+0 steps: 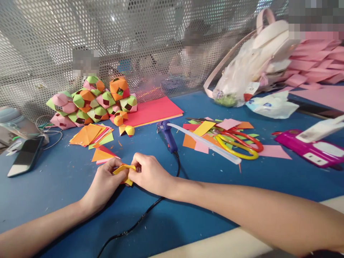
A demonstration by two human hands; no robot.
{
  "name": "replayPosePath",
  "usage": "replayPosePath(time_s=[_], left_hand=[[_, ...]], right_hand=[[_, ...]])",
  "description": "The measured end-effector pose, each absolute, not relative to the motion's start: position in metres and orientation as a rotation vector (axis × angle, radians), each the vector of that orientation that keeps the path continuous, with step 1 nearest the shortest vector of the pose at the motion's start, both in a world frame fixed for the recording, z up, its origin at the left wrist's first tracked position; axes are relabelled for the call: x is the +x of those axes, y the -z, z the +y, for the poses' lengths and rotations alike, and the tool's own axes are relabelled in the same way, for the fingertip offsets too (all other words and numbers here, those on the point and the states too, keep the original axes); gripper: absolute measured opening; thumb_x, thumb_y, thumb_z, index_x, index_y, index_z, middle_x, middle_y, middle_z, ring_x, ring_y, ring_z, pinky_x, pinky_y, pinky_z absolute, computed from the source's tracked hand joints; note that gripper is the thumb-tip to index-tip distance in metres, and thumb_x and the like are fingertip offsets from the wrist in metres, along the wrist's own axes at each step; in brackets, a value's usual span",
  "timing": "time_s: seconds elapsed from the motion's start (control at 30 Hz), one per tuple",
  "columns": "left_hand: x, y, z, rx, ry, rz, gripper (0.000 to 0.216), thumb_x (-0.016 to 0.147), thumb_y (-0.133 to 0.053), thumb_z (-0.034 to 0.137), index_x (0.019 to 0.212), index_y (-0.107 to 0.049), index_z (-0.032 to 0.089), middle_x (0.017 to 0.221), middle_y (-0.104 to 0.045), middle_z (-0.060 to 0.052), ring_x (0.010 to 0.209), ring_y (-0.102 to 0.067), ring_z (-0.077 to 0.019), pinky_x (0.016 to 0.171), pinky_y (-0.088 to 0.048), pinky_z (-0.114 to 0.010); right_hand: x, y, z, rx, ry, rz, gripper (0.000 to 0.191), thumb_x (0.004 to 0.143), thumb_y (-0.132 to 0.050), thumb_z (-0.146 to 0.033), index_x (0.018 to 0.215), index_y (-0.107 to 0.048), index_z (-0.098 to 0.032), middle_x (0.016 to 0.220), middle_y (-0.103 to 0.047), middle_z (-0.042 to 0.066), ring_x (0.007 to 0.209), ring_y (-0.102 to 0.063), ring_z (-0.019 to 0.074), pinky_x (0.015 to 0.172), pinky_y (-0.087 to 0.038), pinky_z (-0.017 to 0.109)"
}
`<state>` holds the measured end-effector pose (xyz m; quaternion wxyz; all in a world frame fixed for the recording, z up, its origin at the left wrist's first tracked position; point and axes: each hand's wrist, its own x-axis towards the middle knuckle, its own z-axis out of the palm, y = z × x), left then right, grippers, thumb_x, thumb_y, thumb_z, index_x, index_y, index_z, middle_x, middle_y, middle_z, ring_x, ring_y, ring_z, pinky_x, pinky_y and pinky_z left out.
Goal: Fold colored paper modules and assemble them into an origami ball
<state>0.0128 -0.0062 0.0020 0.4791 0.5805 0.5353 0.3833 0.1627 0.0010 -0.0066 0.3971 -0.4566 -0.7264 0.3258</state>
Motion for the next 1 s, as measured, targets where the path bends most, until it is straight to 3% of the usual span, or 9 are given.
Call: replayPosePath(time_s=[0.13,0.3,0.57,0.7,1.0], left_hand=[[0.0136,-0.0039,-0.0071,1.418,-0.961,1.316,0.009,0.069,-0.056,0.015,0.066,-0.049,0.018,0.055,-0.050,0.008,0.051,-0.048,-0.0077,0.049,-0.036,-0.018],[0.0124,-0.0035,-0.0056,1.389,-0.970,1.247,0.012,0.073,-0.061,0.027,0.073,-0.058,0.016,0.065,-0.055,0.004,0.059,-0.048,-0.0091,0.056,-0.037,-0.020],[0.0124,-0.0021,-0.0043,1.387,-0.915,1.272,0.015,0.072,-0.061,0.027,0.067,-0.055,0.015,0.060,-0.053,0.005,0.057,-0.045,-0.0091,0.053,-0.033,-0.019],[0.0133,-0.0034,-0.0053,1.388,-0.906,1.263,0.017,0.072,-0.063,0.030,0.068,-0.058,0.015,0.060,-0.054,0.004,0.056,-0.046,-0.0095,0.053,-0.034,-0.020],[0.0089,0.0023,-0.0043,1.404,-0.833,1.225,0.023,0.078,-0.059,0.037,0.073,-0.061,0.015,0.066,-0.062,0.000,0.061,-0.055,-0.0132,0.057,-0.041,-0.023]], right_hand=[[0.1634,0.0051,0.0008,-1.149,-0.834,-1.845,0.017,0.070,-0.054,-0.012,0.060,-0.043,-0.020,0.055,-0.047,-0.006,0.052,-0.044,0.0089,0.049,-0.034,0.021],[0.1661,0.0018,0.0025,-1.153,-0.880,-1.820,0.014,0.072,-0.053,-0.013,0.062,-0.045,-0.019,0.056,-0.047,-0.006,0.052,-0.044,0.0091,0.049,-0.035,0.021],[0.1692,0.0040,0.0025,-1.057,-0.865,-1.831,0.003,0.078,-0.054,-0.018,0.077,-0.052,-0.018,0.067,-0.053,-0.003,0.059,-0.049,0.0104,0.056,-0.040,0.022],[0.1689,0.0028,0.0016,-1.030,-0.835,-1.809,0.012,0.081,-0.050,-0.015,0.070,-0.051,-0.018,0.065,-0.054,-0.003,0.059,-0.050,0.0105,0.056,-0.041,0.022],[0.1691,0.0081,0.0043,-0.910,-0.818,-1.788,0.012,0.083,-0.051,-0.014,0.073,-0.056,-0.017,0.073,-0.056,-0.001,0.067,-0.055,0.0110,0.062,-0.044,0.022]])
